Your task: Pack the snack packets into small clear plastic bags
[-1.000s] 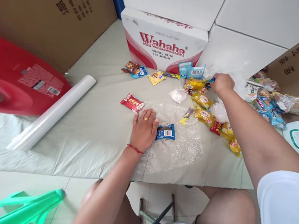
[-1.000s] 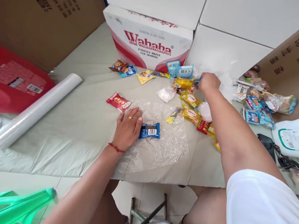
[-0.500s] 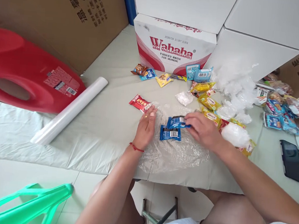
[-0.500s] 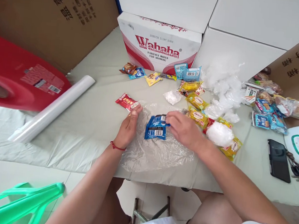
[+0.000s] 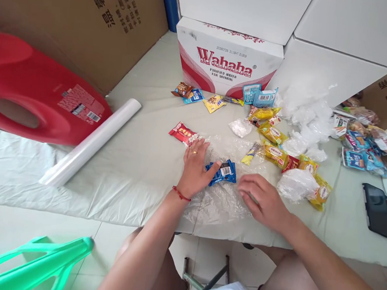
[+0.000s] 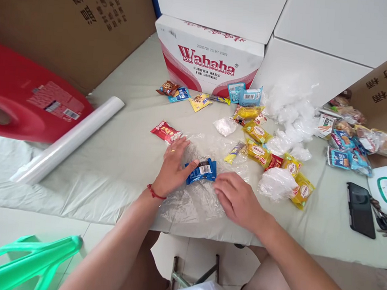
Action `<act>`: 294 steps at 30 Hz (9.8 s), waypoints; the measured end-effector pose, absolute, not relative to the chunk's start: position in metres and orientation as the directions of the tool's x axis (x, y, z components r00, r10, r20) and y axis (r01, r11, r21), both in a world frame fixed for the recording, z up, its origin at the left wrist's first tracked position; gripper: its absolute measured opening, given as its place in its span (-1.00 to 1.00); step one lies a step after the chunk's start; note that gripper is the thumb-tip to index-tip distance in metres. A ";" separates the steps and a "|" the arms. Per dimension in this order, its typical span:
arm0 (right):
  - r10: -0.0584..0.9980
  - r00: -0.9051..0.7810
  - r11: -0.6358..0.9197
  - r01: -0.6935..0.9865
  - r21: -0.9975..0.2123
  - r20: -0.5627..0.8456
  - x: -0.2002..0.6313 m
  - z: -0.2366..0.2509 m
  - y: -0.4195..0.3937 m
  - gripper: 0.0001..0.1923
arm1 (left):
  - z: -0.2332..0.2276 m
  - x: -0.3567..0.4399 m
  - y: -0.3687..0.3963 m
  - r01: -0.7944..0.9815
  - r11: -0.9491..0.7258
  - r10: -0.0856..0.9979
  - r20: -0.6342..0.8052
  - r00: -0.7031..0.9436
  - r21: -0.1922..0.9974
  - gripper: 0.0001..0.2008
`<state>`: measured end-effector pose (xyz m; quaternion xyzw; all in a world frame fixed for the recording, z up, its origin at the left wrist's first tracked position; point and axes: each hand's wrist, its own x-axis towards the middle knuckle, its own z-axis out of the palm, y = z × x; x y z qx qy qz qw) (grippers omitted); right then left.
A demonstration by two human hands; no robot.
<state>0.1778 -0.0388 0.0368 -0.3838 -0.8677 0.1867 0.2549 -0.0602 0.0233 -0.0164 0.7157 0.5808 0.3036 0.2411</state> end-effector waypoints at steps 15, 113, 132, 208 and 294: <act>0.815 -0.470 0.574 0.740 -0.352 0.340 0.133 -0.001 -0.115 -0.76 | 0.003 -0.074 0.018 0.603 -0.303 0.942 0.138 0.305 0.738 -0.81; 0.874 -0.451 0.074 0.496 -0.865 -0.183 0.134 0.018 0.023 -0.79 | 0.011 -0.065 -0.018 0.655 -0.583 0.776 0.568 0.273 0.481 -0.80; 0.966 -0.079 -0.128 0.678 -0.724 -0.245 0.168 0.057 -0.072 -0.21 | -0.004 -0.046 -0.024 0.688 -0.532 0.847 0.325 0.421 0.495 -0.69; 0.781 -0.624 0.559 0.671 -0.486 0.037 0.145 0.024 -0.056 -0.59 | 0.008 -0.069 0.035 0.487 0.103 0.995 -0.086 -0.057 0.867 -0.81; 0.978 0.120 -0.166 -0.060 -0.984 -0.173 0.193 0.025 -0.075 -0.49 | 0.004 0.034 -0.020 -0.105 0.103 0.949 -0.066 0.307 0.989 -0.55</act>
